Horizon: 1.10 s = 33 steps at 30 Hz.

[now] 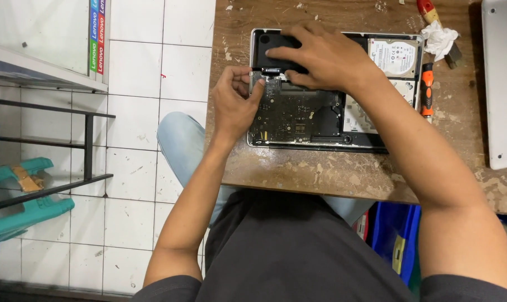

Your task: Cleaning internal components and disconnecting cables to remove the motherboard from a laptop.

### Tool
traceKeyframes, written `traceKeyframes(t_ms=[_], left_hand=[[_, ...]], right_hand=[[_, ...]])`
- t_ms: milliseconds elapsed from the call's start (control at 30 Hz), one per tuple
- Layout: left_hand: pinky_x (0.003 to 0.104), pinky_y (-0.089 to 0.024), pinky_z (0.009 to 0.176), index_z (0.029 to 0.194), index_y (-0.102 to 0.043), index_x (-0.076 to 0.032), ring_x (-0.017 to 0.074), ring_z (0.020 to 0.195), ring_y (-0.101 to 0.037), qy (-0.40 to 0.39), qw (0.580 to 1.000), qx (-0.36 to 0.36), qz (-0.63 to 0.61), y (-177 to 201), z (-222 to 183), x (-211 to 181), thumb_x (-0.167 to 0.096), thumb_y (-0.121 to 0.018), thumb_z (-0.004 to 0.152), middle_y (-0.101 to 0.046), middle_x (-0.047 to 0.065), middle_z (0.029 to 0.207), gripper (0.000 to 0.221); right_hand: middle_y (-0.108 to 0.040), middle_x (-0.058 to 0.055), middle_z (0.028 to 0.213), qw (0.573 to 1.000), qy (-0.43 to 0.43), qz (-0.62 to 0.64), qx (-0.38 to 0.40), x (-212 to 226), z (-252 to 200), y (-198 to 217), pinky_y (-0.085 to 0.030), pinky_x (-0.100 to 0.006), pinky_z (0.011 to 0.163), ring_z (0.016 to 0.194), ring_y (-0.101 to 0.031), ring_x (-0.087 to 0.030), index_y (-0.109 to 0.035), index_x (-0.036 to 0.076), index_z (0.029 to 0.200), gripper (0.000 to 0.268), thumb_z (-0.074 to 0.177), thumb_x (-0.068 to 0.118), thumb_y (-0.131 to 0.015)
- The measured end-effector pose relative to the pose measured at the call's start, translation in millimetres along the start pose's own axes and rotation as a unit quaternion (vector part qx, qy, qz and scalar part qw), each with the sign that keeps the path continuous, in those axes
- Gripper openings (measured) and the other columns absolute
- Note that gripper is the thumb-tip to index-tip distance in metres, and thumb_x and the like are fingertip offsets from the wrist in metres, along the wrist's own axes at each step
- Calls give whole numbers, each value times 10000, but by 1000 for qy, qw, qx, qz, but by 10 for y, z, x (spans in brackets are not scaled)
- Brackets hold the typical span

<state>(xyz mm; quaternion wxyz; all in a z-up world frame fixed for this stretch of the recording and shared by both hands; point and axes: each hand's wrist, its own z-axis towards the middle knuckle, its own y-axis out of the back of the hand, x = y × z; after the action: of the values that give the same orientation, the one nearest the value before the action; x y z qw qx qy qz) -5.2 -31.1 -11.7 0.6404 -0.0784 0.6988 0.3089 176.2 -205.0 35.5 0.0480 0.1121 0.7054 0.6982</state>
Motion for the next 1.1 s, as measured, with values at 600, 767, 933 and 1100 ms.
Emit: traceKeyframes(t_ms=[600, 767, 933, 1100], left_hand=[[253, -554, 642, 1075, -678, -77, 129, 784, -626, -28, 999, 9, -19, 3, 60, 159, -190, -862, 956, -656, 49, 949, 246], [263, -594, 619, 1051, -730, -100, 111, 717, -622, -23, 999, -25, 15, -8, 53, 154, -216, -902, 921, -561, 43, 987, 245], [260, -581, 592, 1066, -771, -67, 96, 694, -564, -61, 996, -29, 52, 14, 32, 128, -224, -909, 928, -530, 53, 994, 249], [328, -561, 737, 1158, -728, -112, 180, 882, -620, -106, 991, -36, 67, 40, 25, 118, -360, -847, 966, -596, 68, 1038, 335]], right_hand=[[-652, -140, 911, 997, 48, 41, -45, 386, 78, -165, -531, -483, 885, 755, -668, -375, -750, 7, 960, 231, 1103, 179, -690], [-692, -125, 1061, 993, 41, 88, -69, 287, 39, -303, -514, -468, 935, 870, -680, -346, -811, 38, 1174, 192, 1096, 187, -717], [-659, -112, 1015, 995, 16, 80, -50, 298, 32, -318, -519, -479, 944, 866, -662, -338, -833, 51, 1137, 205, 1094, 225, -733], [-653, -138, 903, 998, 46, 18, -29, 376, 103, -225, -530, -490, 841, 784, -661, -394, -772, 18, 965, 204, 1064, 166, -673]])
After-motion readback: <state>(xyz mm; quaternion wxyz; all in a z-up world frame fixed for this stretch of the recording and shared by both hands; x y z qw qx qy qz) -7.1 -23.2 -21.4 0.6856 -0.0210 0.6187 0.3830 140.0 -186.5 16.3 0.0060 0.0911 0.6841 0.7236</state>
